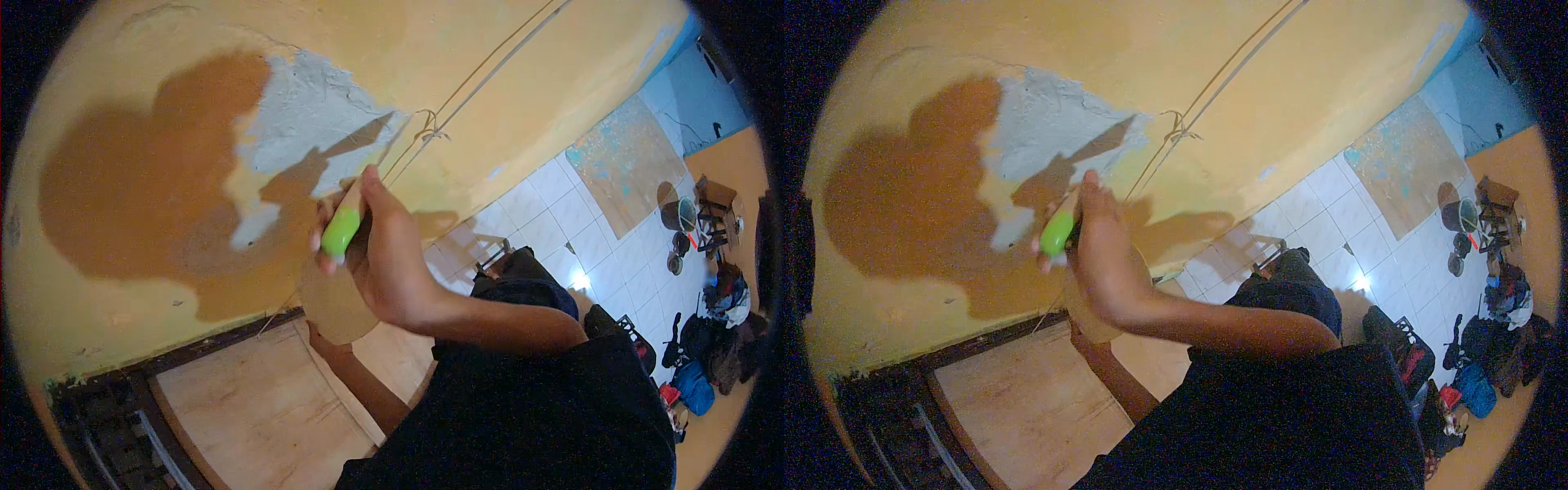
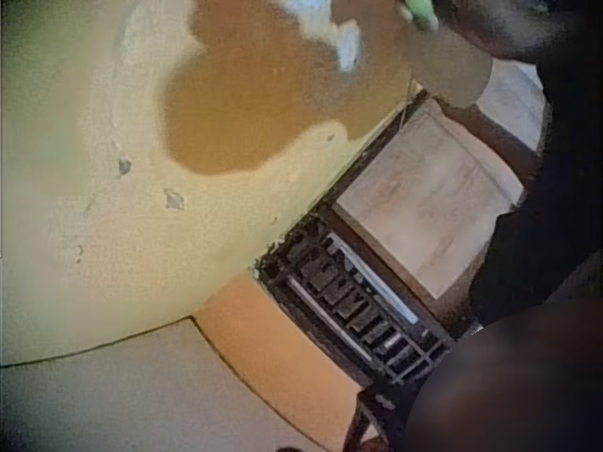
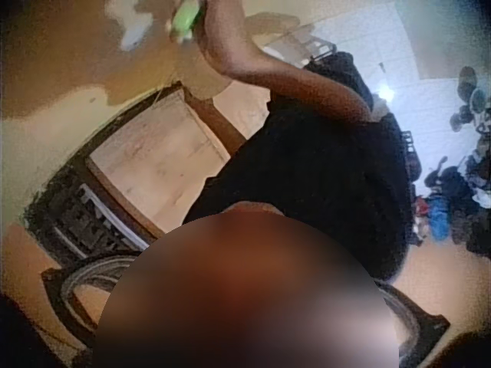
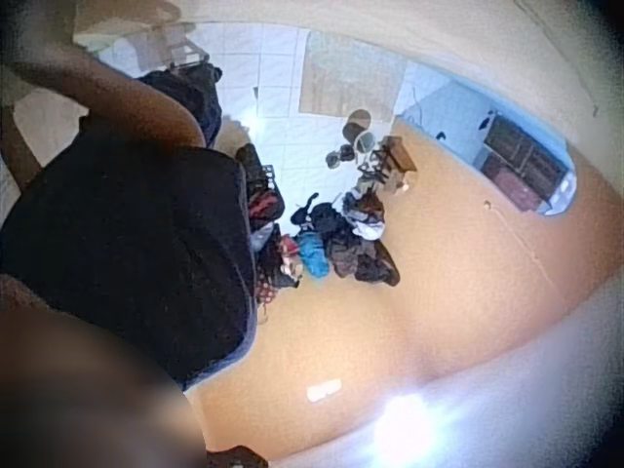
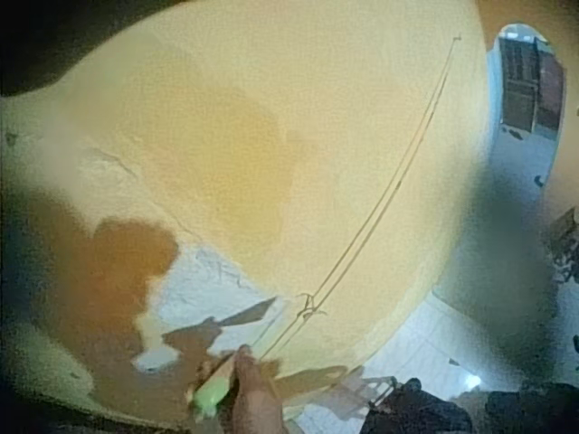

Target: Patching and smoothing a damaged section of a wall using putty and a putty knife.

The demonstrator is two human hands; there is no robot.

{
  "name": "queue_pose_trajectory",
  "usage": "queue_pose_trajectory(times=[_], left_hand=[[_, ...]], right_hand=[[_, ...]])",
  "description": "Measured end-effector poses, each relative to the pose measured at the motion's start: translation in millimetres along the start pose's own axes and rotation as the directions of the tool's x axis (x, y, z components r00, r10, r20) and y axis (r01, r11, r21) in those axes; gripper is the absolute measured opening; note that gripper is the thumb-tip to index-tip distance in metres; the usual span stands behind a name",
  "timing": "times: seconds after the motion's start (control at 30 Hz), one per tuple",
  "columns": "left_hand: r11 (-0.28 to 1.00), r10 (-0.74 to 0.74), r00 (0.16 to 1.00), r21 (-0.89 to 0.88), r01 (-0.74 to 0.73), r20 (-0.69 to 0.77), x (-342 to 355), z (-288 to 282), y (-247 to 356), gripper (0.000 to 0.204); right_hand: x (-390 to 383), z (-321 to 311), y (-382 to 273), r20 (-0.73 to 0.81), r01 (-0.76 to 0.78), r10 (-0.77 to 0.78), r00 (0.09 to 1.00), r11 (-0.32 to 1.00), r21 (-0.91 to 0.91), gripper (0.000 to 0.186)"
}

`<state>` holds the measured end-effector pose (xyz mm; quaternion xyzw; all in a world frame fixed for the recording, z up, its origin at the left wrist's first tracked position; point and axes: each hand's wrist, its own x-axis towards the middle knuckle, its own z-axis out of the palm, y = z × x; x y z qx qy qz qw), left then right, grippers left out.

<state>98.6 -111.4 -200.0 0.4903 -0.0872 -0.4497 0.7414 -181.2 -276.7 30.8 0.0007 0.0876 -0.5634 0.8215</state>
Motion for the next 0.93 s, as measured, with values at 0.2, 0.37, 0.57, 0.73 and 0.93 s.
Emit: queue_pose_trajectory(times=[0.2,0.37,0.57,0.73,0.93], left_hand=[[0.971,0.126,0.99,0.21,-0.111,-0.063,-19,23,3,0.049],[0.997,0.052,0.997,0.068,-0.048,-0.056,-15,24,5,0.05],[0.993,0.055,0.996,0.105,-0.047,-0.075,-13,13,3,0.05],[0.998,0.027,0.993,0.058,-0.02,-0.116,-12,10,3,0.051],[0.862,0.103,0.994,0.501,-0.075,-0.028,-8,5,0,0.062]], right_hand=[[24,18,0,0.042,0.006,-0.004,0.999,0.998,-0.062,0.041],[-14,60,-1,0.132,-0.073,0.073,0.989,0.997,-0.009,0.042],[-22,15,4,0.039,-0.067,0.069,0.997,0.997,-0.05,0.037],[22,-27,9,-0.165,0.014,-0.012,0.986,1.0,0.007,0.041],[13,16,-4,-0.002,-0.041,0.041,0.999,0.997,-0.063,0.04]])
